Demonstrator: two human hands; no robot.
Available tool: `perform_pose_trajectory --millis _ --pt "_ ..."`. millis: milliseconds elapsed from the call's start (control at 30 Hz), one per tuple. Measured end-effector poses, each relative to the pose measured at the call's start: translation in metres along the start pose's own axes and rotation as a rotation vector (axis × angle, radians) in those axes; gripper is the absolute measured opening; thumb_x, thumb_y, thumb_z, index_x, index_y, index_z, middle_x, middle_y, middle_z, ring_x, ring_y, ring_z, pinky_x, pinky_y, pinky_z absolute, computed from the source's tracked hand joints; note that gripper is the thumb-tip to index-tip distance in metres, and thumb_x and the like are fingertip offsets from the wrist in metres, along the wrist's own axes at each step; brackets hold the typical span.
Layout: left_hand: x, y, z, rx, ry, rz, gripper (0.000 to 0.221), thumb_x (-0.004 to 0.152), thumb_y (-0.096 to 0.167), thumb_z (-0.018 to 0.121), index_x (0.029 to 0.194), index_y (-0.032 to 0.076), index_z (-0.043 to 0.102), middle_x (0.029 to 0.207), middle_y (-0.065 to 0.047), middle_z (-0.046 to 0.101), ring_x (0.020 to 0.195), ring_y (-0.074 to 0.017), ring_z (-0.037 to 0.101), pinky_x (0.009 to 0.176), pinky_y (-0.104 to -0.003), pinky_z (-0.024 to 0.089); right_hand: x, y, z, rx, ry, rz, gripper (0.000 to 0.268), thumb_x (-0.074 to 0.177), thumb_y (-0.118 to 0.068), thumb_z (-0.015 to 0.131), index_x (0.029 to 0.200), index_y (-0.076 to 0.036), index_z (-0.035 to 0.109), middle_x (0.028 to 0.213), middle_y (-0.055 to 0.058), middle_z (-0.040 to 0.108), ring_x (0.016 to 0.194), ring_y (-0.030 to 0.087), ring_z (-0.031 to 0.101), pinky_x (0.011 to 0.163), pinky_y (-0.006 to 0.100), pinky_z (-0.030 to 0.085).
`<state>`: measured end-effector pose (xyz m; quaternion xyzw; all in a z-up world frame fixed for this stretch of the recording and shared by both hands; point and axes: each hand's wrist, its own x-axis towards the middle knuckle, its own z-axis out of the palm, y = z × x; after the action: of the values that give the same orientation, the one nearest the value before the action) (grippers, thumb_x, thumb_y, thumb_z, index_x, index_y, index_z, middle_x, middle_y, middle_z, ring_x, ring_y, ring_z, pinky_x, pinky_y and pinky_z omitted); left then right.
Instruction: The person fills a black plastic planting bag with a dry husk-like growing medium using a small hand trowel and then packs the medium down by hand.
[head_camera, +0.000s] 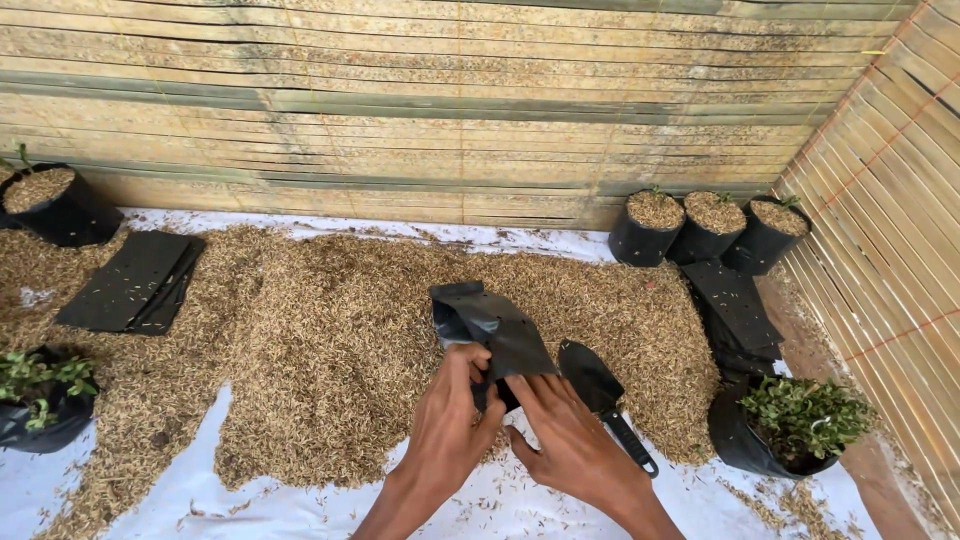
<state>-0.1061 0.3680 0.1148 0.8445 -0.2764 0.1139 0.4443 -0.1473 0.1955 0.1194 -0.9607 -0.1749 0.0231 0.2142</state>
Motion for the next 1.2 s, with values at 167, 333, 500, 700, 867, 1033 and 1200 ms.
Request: perform_pose_trajectory --millis 167,333,500,700,867,1033,1200 --pt "0.001 -0.005 0.001 -0.093 0.076 -0.012 0.041 0.074 -0.012 0.062 0.111 -0.001 0.049 0.093 -0.013 0.064 0.070 -0.0208 0.068 0.049 -0.028 0.062 0.006 0.011 0.013 -0.005 0.022 0.001 0.061 0.080 0.006 0.057 0.140 0.005 0.044 0.127 0.023 0.061 0.113 0.036 0.063 0.096 0.047 0.055" --pt "-0.001 -0.004 0.004 -0.044 0.069 0.057 0.033 0.076 -0.013 0.061 0.107 -0.003 0.056 0.101 -0.017 0.068 0.080 -0.0262 0.072 0.066 -0.031 0.068 0.006 0.008 0.017 0.058 0.051 -0.047 0.067 0.060 0.021 0.057 0.125 0.005 0.063 0.127 0.017 0.067 0.097 0.032 0.071 0.091 0.040 0.056" --pt "-0.005 -0.003 0.015 0.068 0.005 0.211 0.042 0.075 -0.018 0.062 0.111 0.003 0.058 0.101 -0.014 0.069 0.087 -0.0248 0.072 0.086 -0.039 0.067 0.011 0.014 0.038 -0.042 0.081 -0.120 0.042 0.071 0.017 0.058 0.111 0.005 0.058 0.119 0.023 0.055 0.101 0.037 0.061 0.088 0.047 0.055" --pt "-0.004 0.005 0.016 0.026 0.035 0.338 0.029 0.079 -0.011 0.065 0.104 0.002 0.061 0.109 -0.012 0.069 0.092 -0.0237 0.071 0.090 -0.039 0.062 0.002 0.028 0.048 0.003 0.229 -0.186 0.021 0.080 0.003 0.052 0.100 0.004 0.057 0.098 0.021 0.063 0.082 0.037 0.059 0.073 0.047 0.047" --pt "-0.005 0.007 0.013 0.020 0.028 0.335 0.028 0.079 -0.010 0.067 0.104 0.001 0.063 0.109 -0.013 0.069 0.091 -0.0235 0.070 0.087 -0.038 0.060 0.002 0.039 0.066 -0.046 0.237 -0.120 0.022 0.085 0.002 0.049 0.106 -0.001 0.058 0.102 0.014 0.060 0.089 0.030 0.056 0.084 0.046 0.046" --pt "-0.005 0.003 0.018 0.029 0.033 0.352 0.030 0.078 -0.011 0.067 0.104 0.002 0.064 0.110 -0.013 0.069 0.091 -0.0231 0.071 0.087 -0.038 0.062 0.002 0.039 0.066 -0.110 0.365 -0.263 0.033 0.079 0.010 0.055 0.110 -0.002 0.053 0.109 0.014 0.056 0.092 0.031 0.055 0.086 0.046 0.050" --pt "-0.007 0.008 0.016 0.123 0.108 0.322 0.023 0.082 0.002 0.072 0.105 0.004 0.067 0.110 -0.008 0.062 0.091 -0.0192 0.057 0.082 -0.034 0.050 0.005 0.021 0.042 0.166 0.201 -0.007 0.021 0.077 0.000 0.055 0.095 0.009 0.061 0.098 0.023 0.065 0.080 0.037 0.060 0.078 0.048 0.049"
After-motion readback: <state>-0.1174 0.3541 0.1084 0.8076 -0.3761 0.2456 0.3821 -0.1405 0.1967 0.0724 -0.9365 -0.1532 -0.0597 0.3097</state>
